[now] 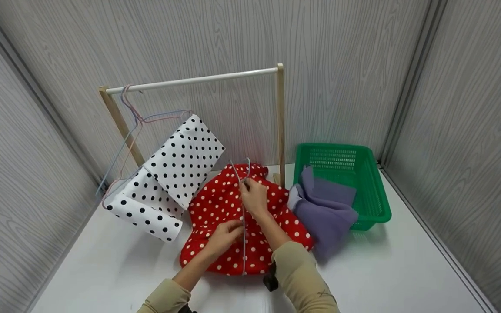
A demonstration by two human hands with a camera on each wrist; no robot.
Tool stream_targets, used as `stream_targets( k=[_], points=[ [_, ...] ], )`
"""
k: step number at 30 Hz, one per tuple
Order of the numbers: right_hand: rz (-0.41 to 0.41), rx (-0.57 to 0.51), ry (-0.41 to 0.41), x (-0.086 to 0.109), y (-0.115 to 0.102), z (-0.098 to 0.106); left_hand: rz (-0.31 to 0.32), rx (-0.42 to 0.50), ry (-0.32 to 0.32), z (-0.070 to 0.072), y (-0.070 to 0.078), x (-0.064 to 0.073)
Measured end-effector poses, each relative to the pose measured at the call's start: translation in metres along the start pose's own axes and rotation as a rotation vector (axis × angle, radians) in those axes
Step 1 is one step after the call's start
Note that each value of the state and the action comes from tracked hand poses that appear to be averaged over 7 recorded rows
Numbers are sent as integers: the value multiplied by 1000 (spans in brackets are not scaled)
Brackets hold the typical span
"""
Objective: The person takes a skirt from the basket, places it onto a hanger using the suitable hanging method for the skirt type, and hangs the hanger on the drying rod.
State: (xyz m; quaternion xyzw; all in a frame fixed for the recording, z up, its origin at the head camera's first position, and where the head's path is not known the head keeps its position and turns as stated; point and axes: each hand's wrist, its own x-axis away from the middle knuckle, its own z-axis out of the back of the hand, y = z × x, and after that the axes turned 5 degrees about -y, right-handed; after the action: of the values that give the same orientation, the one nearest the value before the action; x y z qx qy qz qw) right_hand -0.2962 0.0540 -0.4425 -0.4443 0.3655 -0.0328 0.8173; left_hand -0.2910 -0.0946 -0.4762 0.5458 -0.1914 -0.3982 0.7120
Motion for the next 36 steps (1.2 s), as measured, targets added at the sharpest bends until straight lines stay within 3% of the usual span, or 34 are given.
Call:
stream_targets(
  k=[4,6,11,15,21,26,30,33,36],
  points=[
    [-10,-13,-23,-3,2,2,57,100,9,-8,-3,-1],
    [-10,-17,-31,-3,3,1,56,82,19,-12,-13,-4],
    [-9,-16,-34,-3,4,1,12,-10,98,-24,-17,-1],
    [-13,-1,-53,-5,1,4,-64,-62,245,-38,-17,2],
    [-7,48,-107,-1,-2,19,-132,-71,534,-47,-21,5],
    [-116,7,-115,14,-4,51,-149,-49,677,-40,-22,10],
    [-132,38,-61,30,2,90,-171,-34,695,-28,-16,13],
    [-94,188,-19,43,11,122,-207,-55,676,-18,-7,14],
    [-77,404,-45,56,21,150,-246,-116,670,-7,4,13]
  ],
)
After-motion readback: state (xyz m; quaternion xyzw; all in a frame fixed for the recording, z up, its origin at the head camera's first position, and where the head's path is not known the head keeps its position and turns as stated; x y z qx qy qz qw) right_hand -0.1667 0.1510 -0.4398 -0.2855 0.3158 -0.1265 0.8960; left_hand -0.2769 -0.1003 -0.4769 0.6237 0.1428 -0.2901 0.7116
